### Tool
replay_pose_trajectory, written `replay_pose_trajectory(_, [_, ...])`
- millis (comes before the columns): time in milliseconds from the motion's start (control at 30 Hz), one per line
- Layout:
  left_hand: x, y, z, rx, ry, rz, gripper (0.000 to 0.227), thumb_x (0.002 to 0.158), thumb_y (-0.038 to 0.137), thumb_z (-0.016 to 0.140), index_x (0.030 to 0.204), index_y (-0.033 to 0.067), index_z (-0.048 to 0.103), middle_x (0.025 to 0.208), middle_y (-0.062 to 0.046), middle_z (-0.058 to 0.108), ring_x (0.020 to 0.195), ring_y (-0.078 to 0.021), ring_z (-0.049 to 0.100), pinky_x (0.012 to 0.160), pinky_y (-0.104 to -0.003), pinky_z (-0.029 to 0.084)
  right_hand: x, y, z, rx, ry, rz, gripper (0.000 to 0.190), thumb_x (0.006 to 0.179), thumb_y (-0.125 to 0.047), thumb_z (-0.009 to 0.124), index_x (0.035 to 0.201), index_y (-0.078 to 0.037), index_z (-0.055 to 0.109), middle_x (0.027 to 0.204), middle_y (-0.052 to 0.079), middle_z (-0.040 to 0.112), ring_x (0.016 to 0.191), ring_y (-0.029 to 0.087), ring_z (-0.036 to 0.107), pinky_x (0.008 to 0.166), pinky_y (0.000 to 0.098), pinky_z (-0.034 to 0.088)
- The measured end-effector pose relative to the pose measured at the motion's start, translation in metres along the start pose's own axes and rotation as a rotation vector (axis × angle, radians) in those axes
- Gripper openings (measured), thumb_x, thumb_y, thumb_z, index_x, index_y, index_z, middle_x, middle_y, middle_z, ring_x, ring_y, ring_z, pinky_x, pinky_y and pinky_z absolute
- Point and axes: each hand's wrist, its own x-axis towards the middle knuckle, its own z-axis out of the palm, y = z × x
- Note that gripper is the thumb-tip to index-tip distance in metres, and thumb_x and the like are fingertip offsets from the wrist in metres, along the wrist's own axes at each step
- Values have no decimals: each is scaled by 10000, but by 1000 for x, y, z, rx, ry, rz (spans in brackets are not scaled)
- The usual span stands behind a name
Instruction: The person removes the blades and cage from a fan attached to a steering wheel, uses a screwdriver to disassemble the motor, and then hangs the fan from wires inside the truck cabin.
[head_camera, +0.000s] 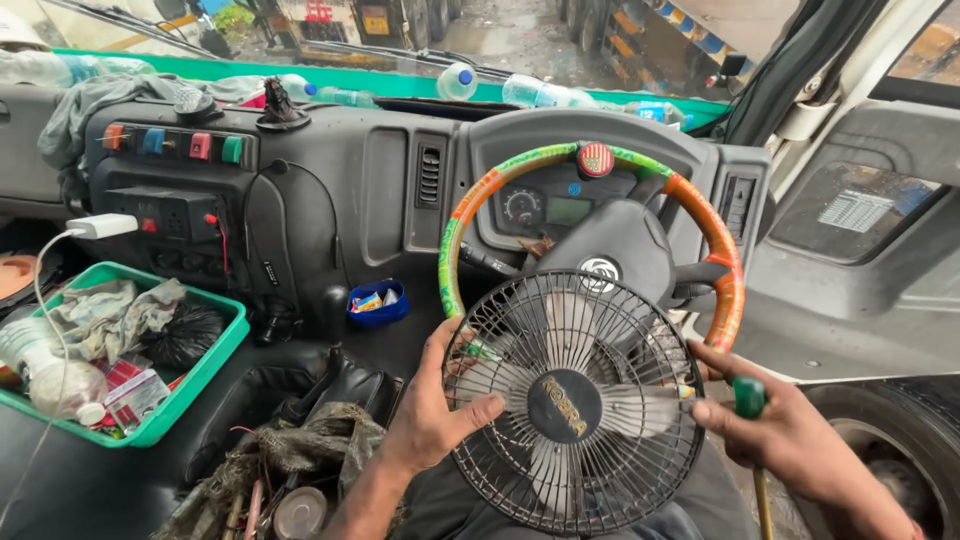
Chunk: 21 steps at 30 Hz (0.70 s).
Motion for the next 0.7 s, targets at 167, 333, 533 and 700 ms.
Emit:
replay_pose_trajectory(167, [-3, -12, -1, -59, -39, 8, 1008, 806, 392, 835, 1532, -21, 269, 1406, -176, 524, 1300, -259, 559, 1114, -400, 449, -11, -6, 10, -124, 50, -30, 736, 871, -147, 805, 1553, -237, 544, 654, -35, 441, 541, 126, 358, 467, 317, 320])
replay_pose_trajectory(333, [-9, -4, 4, -49, 40, -149, 1039, 753, 456, 821, 1549, 50, 291, 1418, -151, 549, 1231, -271, 624, 1042, -407, 526, -27, -31, 29, -150, 185, 68, 653, 824, -244, 813, 1452, -258, 636, 581, -30, 354, 523, 125, 327, 487, 313, 288])
replay_pose_trajectory(533, [-11, 13, -12, 205, -188, -219, 1384, 638, 496, 900, 1621, 98, 11, 1469, -187, 514, 1374, -293, 486, 1115, -425, 406, -25, 16, 12, -643, 91, -914, 1044, 694, -326, 927, 1563, -40, 425, 1197, 169, 705, 1094, 287, 655, 899, 440, 501])
replay_pose_trajectory(700, [-17, 8, -6, -10, -105, -233, 1302, 644, 398, 914, 1624, 89, 114, 1383, -184, 590, 1250, -280, 605, 1027, -402, 509, -43, 18, 33, -741, 69, -424, 1392, 533, -414, 1007, 1643, -108, 224, 1458, 165, 572, 1283, 338, 587, 997, 410, 499])
